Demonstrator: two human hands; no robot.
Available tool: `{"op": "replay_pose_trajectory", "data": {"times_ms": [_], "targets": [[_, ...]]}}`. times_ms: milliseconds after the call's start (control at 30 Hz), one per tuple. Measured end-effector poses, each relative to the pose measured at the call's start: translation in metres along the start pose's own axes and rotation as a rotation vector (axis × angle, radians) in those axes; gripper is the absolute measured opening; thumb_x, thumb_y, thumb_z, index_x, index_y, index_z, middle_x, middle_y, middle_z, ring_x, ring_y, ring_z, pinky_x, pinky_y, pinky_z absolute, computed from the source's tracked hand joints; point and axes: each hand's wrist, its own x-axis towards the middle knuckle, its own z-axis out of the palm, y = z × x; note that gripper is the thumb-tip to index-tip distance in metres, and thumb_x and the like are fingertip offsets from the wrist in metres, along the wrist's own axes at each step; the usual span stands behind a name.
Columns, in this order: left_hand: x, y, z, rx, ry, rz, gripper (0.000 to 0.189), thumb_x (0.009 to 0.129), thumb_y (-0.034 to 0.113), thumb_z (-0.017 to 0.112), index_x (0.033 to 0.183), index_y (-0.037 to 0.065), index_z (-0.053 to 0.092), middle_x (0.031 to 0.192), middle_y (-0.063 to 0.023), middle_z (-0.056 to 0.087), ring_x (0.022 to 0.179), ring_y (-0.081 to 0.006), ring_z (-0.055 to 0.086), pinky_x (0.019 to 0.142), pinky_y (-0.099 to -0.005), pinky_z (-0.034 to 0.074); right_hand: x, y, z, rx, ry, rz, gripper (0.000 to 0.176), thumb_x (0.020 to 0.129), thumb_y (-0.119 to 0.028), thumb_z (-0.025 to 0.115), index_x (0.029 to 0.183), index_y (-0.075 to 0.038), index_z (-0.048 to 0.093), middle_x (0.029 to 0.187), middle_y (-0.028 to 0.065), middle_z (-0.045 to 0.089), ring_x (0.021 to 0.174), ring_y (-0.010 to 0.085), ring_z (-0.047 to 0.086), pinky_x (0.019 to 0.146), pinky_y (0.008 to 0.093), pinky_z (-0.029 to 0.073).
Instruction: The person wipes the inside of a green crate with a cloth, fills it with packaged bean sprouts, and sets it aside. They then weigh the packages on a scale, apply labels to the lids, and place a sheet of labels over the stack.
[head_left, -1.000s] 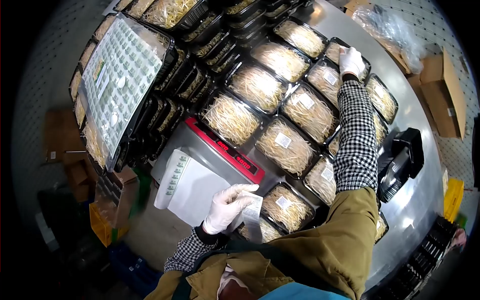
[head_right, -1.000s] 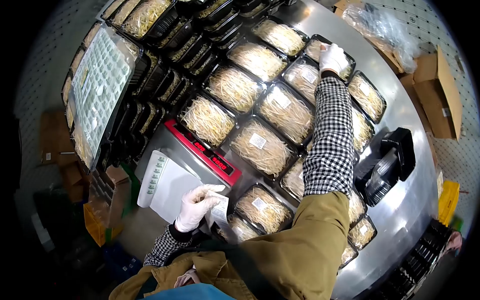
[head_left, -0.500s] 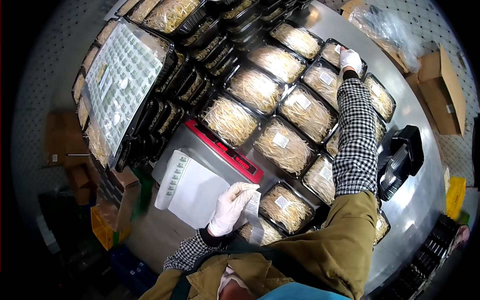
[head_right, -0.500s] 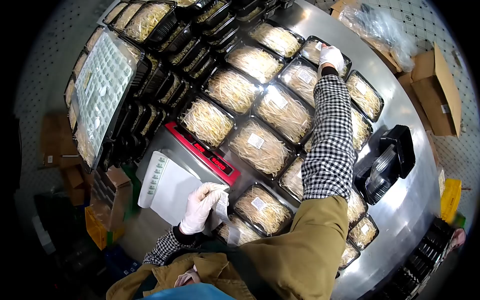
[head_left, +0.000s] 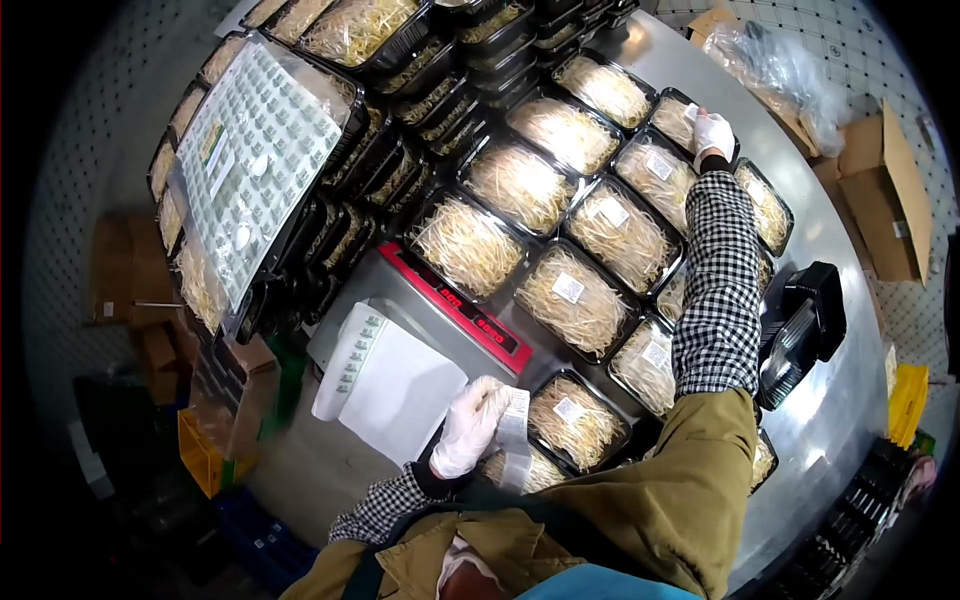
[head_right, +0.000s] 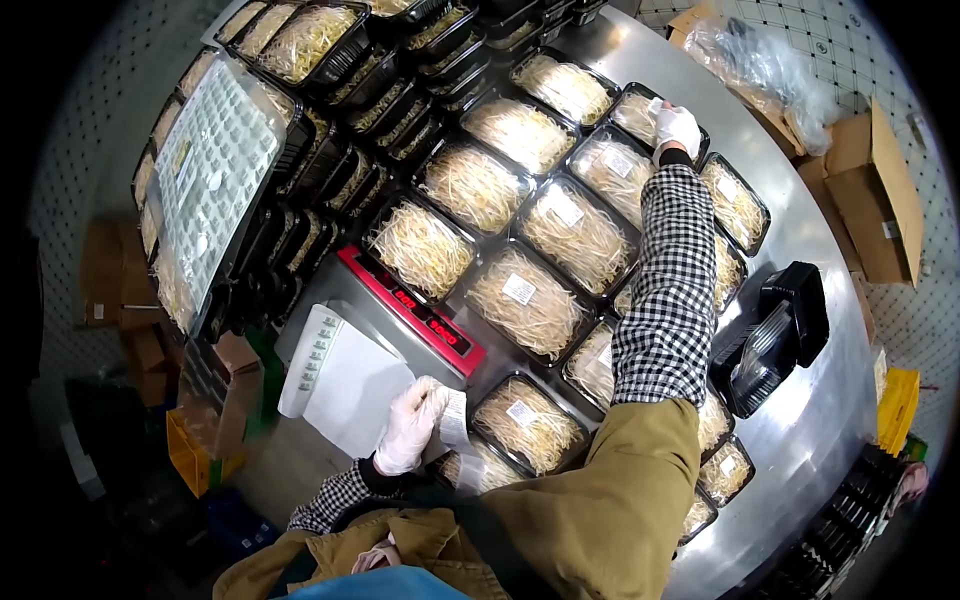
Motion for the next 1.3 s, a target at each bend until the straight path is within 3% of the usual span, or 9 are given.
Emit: {"op": "replay_pose_trajectory", "data": {"times_ms": [333,600,667,767,800,833,933,1133,1300], "targets": [[-0.005,-0.010,0.005,-0.136,-0.054,-0.067,0.014,0.090,0.014,0.057,0.088,0.000,0.058,0.077,-0.0065,0.058,0.072,-0.0116,0.052,0.066,-0.0259,0.043,-0.037,-0.043,-0.006,-0.406,-0.013,0.008,0.050,0.082,-0.051,0.055,0.103,-0.006,0.065,0.100,0.0202,0.065,0.096,0.0345,0.063,0.079,0.0424,0.049],[-0.008,-0.014,-0.002,-0.082,0.131,0.099,0.016,0.091,0.014,0.057,0.086,0.000,0.059,0.070,-0.0027,0.054,0.067,-0.0076,0.047,0.061,-0.0237,0.041,-0.070,-0.016,-0.010,-0.234,0.100,-0.119,0.019,0.088,-0.014,0.048,0.101,-0.003,0.057,0.095,0.0179,0.065,0.087,0.0301,0.065,0.076,0.0388,0.051],[-0.007,-0.019,0.000,-0.044,0.218,0.132,0.017,0.092,0.015,0.056,0.084,0.000,0.059,0.068,-0.0018,0.052,0.066,-0.0071,0.045,0.060,-0.0239,0.040,-0.155,-0.051,-0.043,0.213,-0.390,-0.091,0.024,0.090,-0.025,0.051,0.098,-0.003,0.060,0.089,0.0128,0.065,0.073,0.0220,0.062,0.070,0.0319,0.050],[-0.005,-0.023,0.007,-0.195,0.262,0.076,0.024,0.091,0.019,0.059,0.076,0.001,0.059,0.063,0.0029,0.048,0.061,-0.0045,0.041,0.055,-0.0226,0.037,-0.292,-0.055,-0.095,0.663,-1.148,-0.668,0.036,0.090,-0.033,0.054,0.106,-0.002,0.063,0.090,0.0086,0.065,0.087,0.0183,0.060,0.079,0.0303,0.048],[-0.004,-0.024,0.008,-0.179,0.267,0.095,0.025,0.091,0.019,0.060,0.074,0.001,0.059,0.062,0.0036,0.048,0.060,-0.0040,0.040,0.054,-0.0222,0.036,-0.333,-0.045,-0.088,0.643,-1.354,-0.658,0.031,0.089,-0.030,0.059,0.101,-0.002,0.065,0.094,0.0078,0.066,0.090,0.0168,0.059,0.083,0.0285,0.046],[-0.004,-0.022,0.011,-0.202,0.287,0.130,0.027,0.090,0.019,0.061,0.071,0.001,0.058,0.060,0.0037,0.047,0.059,-0.0039,0.040,0.052,-0.0227,0.036,-0.374,-0.064,-0.123,0.566,-1.551,-0.263,0.027,0.087,-0.026,0.063,0.100,-0.002,0.065,0.093,0.0060,0.067,0.091,0.0130,0.059,0.085,0.0271,0.045],[-0.007,-0.035,0.014,-0.327,0.142,0.006,0.025,0.088,0.020,0.064,0.069,0.004,0.058,0.063,0.0065,0.049,0.061,-0.0017,0.042,0.053,-0.0189,0.036,-0.416,-0.056,-0.146,0.630,-1.513,0.107,0.015,0.085,-0.013,0.064,0.094,-0.001,0.066,0.080,-0.0001,0.065,0.076,0.0063,0.059,0.071,0.0220,0.047],[-0.026,-0.007,0.007,-0.514,-0.183,-0.056,0.007,0.085,0.007,0.065,0.087,0.001,0.064,0.079,0.0001,0.064,0.072,-0.0038,0.056,0.065,-0.0186,0.046,-0.327,-0.049,-0.104,0.395,-0.948,-0.549,0.011,0.082,-0.008,0.057,0.085,-0.006,0.068,0.082,0.0081,0.068,0.075,0.0167,0.063,0.071,0.0285,0.049],[-0.035,0.004,-0.003,-0.513,-0.279,-0.027,0.023,0.086,0.004,0.062,0.108,-0.002,0.059,0.098,-0.0044,0.064,0.088,-0.0071,0.059,0.077,-0.0204,0.048,-0.141,-0.092,-0.037,0.317,-0.396,-0.325,0.026,0.086,-0.026,0.054,0.092,-0.003,0.065,0.090,0.0151,0.067,0.083,0.0253,0.064,0.077,0.0350,0.048]]}}
